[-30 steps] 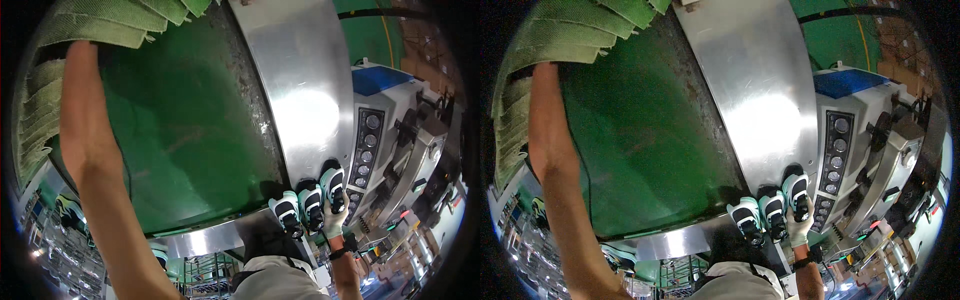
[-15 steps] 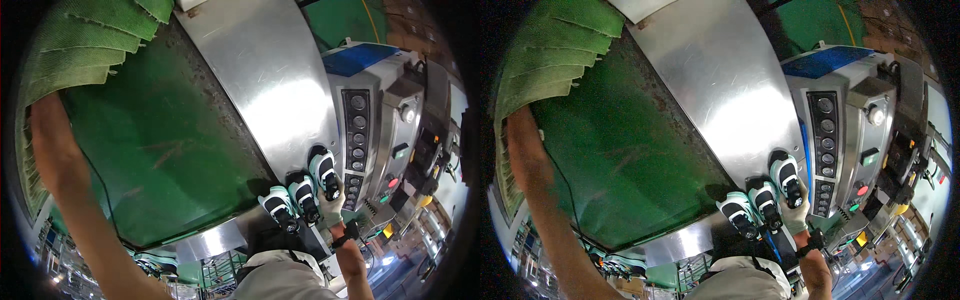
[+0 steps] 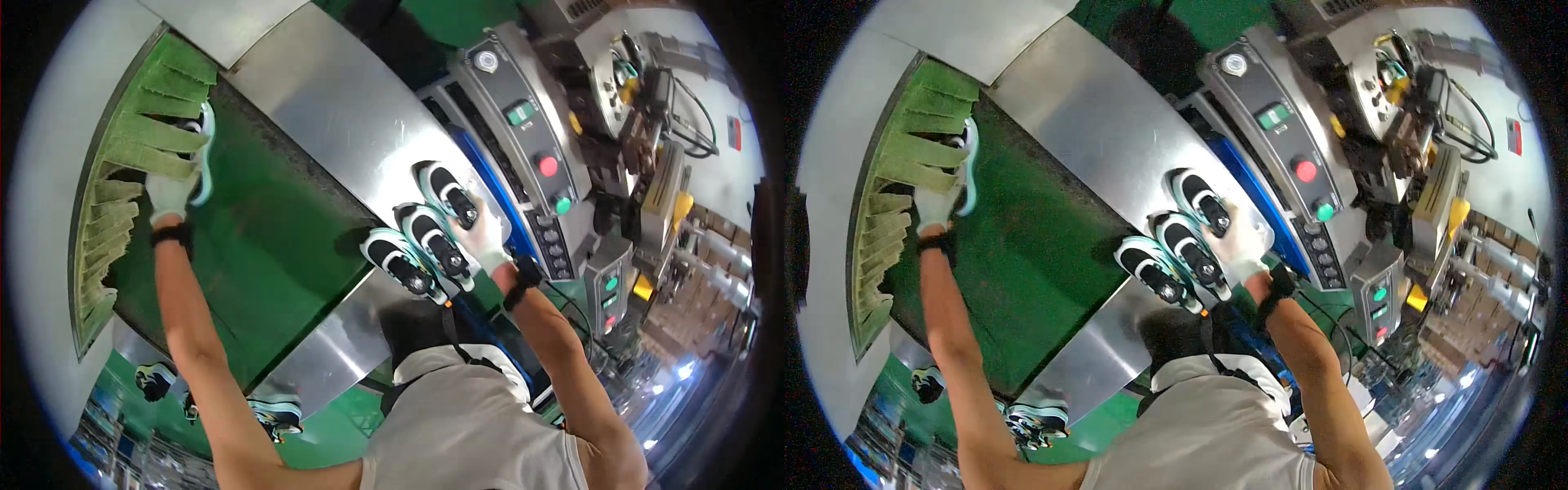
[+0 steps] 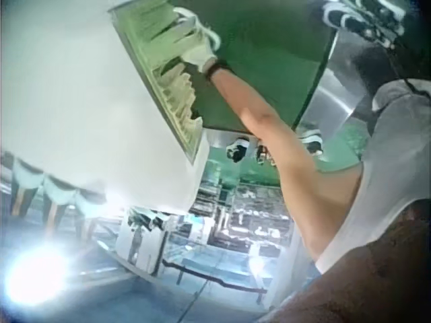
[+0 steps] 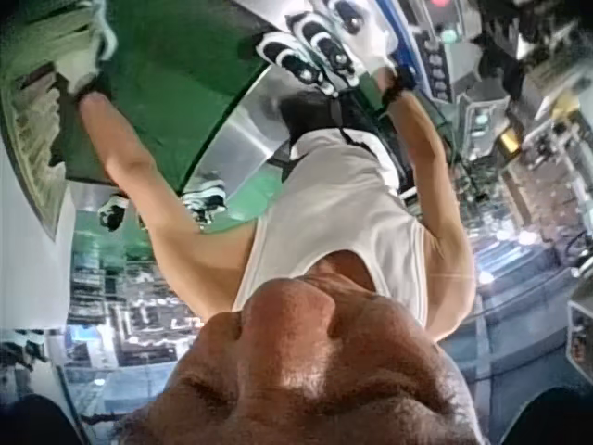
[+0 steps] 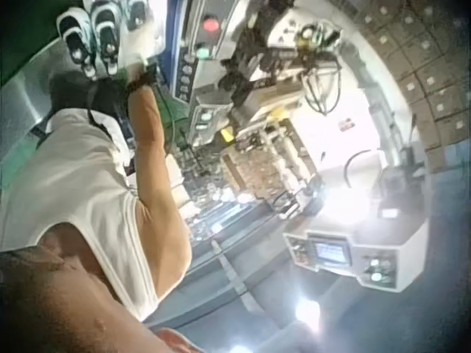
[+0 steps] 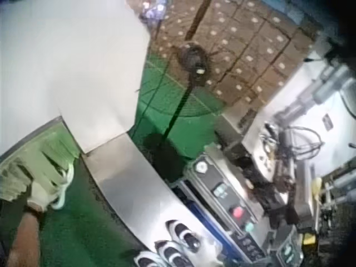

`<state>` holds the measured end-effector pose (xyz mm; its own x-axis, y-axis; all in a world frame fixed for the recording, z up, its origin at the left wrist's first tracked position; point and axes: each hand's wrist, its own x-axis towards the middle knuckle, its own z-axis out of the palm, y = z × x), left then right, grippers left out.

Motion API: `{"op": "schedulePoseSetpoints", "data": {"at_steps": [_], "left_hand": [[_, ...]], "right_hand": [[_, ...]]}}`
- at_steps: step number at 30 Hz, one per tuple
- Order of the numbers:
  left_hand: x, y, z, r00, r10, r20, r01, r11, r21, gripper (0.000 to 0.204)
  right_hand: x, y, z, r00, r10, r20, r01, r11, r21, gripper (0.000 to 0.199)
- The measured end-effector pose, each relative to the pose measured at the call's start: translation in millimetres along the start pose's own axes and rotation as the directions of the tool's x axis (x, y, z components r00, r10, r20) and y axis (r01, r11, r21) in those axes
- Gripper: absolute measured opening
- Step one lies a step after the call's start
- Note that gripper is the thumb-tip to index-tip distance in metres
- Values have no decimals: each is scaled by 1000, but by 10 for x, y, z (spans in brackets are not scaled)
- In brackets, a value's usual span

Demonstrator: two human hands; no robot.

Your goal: Operating a specialized shoe pressing and heat-setting machine to process athletic shoe uppers.

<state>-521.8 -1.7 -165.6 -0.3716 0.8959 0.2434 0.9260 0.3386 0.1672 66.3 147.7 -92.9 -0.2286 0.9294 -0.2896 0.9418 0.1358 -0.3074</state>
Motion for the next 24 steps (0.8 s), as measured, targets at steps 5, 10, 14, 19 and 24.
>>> {"op": "schedulePoseSetpoints", "data": {"at_steps": [5, 10, 14, 19, 24], "left_hand": [[-639, 1678, -739, 806, -264, 530, 251, 963, 98, 40], [-1411, 2424, -892, 750, -218, 625, 231, 971, 62, 45], [-1551, 2640, -1148, 791, -305, 530, 485, 841, -239, 50], [-1143, 3772, -2224, 840, -125, 529, 543, 176, -821, 34], [-684, 4265, -2243, 835, 373, 405, 384, 132, -914, 56]], "right_hand": [[-133, 49, -113, 991, -126, -53, 127, 991, 27, 70], [-657, 469, 72, 970, -136, -201, 141, 990, 9, 64], [-568, 415, -347, 926, -182, 332, 67, 941, 331, 72], [-893, 124, -1411, 919, -310, 243, 57, 715, 697, 61], [-1085, 321, -1470, 497, -729, 470, -756, -99, 647, 59]]}}
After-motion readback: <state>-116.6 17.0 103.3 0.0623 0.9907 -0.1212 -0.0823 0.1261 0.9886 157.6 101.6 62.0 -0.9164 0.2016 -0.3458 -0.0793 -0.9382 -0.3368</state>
